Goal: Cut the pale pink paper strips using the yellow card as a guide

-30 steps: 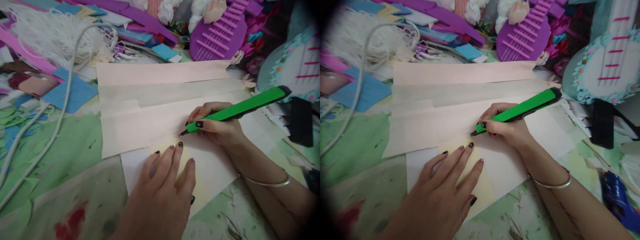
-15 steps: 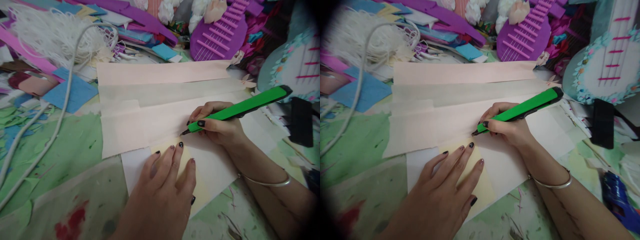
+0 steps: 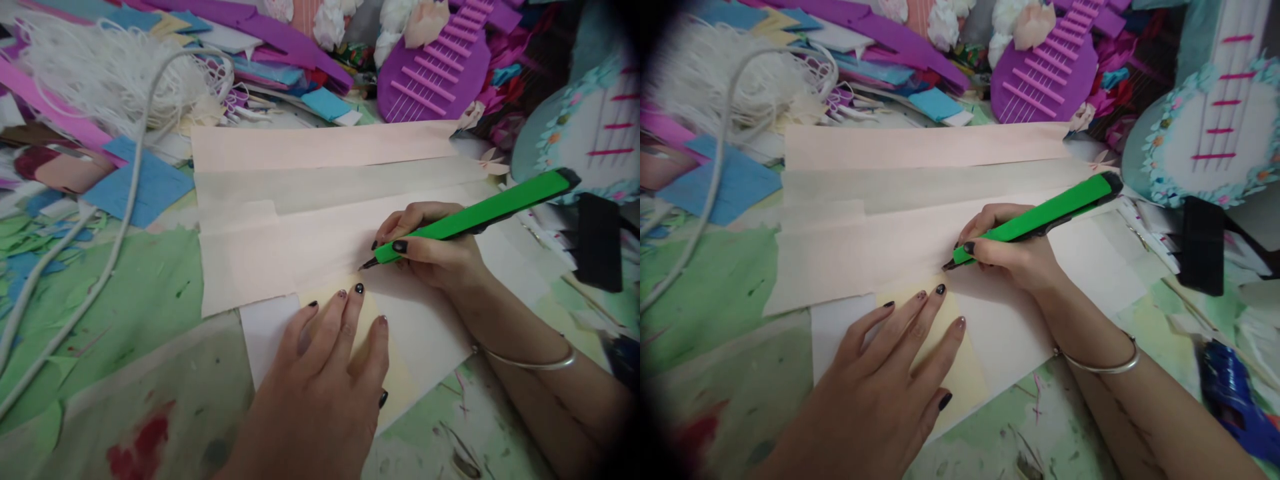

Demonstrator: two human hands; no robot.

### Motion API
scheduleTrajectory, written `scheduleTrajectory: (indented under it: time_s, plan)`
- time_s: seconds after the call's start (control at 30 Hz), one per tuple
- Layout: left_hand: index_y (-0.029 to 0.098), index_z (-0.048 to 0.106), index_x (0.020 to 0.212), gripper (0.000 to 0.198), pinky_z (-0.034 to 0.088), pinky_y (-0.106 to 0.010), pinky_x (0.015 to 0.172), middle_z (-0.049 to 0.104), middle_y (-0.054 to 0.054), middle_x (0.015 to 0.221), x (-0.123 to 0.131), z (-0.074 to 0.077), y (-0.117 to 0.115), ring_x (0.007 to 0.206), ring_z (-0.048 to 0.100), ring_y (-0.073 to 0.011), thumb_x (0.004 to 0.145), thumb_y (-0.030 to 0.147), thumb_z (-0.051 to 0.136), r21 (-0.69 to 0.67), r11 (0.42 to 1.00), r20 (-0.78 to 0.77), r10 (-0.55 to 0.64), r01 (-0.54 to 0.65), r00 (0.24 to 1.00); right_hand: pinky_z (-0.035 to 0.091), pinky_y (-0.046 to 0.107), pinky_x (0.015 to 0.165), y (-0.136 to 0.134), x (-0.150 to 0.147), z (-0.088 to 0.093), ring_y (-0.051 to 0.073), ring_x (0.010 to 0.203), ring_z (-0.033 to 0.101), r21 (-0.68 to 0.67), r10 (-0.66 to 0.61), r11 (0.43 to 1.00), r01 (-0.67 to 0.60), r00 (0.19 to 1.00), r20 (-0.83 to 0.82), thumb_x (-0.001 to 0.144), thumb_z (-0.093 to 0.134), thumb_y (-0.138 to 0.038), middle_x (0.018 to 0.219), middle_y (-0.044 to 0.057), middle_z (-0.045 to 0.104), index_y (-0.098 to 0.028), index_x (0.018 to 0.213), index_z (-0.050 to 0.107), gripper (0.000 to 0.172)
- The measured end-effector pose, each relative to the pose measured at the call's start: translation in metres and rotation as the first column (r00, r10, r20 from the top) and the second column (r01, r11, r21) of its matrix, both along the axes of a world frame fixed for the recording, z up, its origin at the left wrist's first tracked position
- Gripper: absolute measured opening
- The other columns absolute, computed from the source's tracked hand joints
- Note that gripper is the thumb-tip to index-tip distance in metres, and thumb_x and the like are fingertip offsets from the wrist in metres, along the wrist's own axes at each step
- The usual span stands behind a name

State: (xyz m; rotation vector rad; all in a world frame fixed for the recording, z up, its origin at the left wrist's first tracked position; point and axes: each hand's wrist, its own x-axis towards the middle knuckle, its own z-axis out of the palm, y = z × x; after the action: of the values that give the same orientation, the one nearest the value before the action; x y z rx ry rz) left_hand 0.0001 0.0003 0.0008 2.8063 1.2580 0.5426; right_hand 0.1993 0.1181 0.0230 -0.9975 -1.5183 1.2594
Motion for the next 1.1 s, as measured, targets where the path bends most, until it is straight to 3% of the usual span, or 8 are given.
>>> scheduleTrajectory:
  time_s: [0.17,0.37,0.53,0.83,1.1]
  plan:
    - [0.020,0.053,0.133,0.043,0.028,-0.047,0.101,0.049,-0.017,0.142,0.0000,0.0007,-0.0005,0.129,0.047,-0.0287,0.094,0.038,0.048,0.006,1.000,0.006,0.000,0.000,1.000,0.040,0.024,0.039,0.0000,-0.0018,0.0002,0.016,0.058,0.061,-0.002,-0.044,0.999,0.044,0.999,0.030,0.062,0.077,-0.030,0.063,0.004,0.066,-0.021,0.056,0.063,0.017]
    - [0.019,0.052,0.133,0.044,0.027,-0.047,0.102,0.048,-0.017,0.143,-0.0002,0.0010,0.0012,0.130,0.046,-0.0288,0.094,0.039,0.048,-0.004,1.000,0.005,-0.004,0.004,1.000,0.038,0.023,0.035,0.0000,-0.0014,-0.0003,0.017,0.059,0.061,-0.019,-0.029,0.999,0.028,0.998,-0.048,0.062,0.073,-0.023,0.061,0.004,0.066,-0.021,0.056,0.065,0.010]
    - [0.019,0.053,0.132,0.043,0.027,-0.047,0.101,0.048,-0.017,0.142,0.0004,0.0015,0.0002,0.130,0.046,-0.0290,0.094,0.038,0.048,0.003,1.000,0.018,-0.002,0.002,1.000,0.043,0.025,0.042,-0.0006,-0.0025,-0.0001,0.020,0.066,0.063,-0.005,-0.038,0.999,0.038,0.998,-0.043,0.062,0.073,-0.022,0.058,0.004,0.064,-0.021,0.054,0.062,0.013]
    - [0.019,0.052,0.134,0.045,0.027,-0.048,0.102,0.047,-0.016,0.143,-0.0013,0.0012,-0.0016,0.131,0.045,-0.0295,0.094,0.040,0.049,-0.007,1.000,0.001,-0.005,0.005,1.000,0.049,0.030,0.050,-0.0044,-0.0044,0.0035,0.019,0.064,0.062,0.022,-0.023,1.000,0.022,0.999,0.040,0.065,0.077,-0.027,0.065,0.005,0.065,-0.022,0.054,0.063,0.019]
    - [0.020,0.052,0.134,0.044,0.028,-0.048,0.101,0.048,-0.016,0.143,-0.0005,0.0001,-0.0012,0.131,0.044,-0.0284,0.094,0.039,0.048,-0.012,1.000,-0.006,0.005,-0.005,1.000,0.047,0.030,0.047,-0.0019,-0.0031,0.0016,0.019,0.062,0.062,0.027,-0.031,0.999,0.030,0.998,0.052,0.063,0.078,-0.030,0.060,0.004,0.064,-0.022,0.054,0.063,0.019]
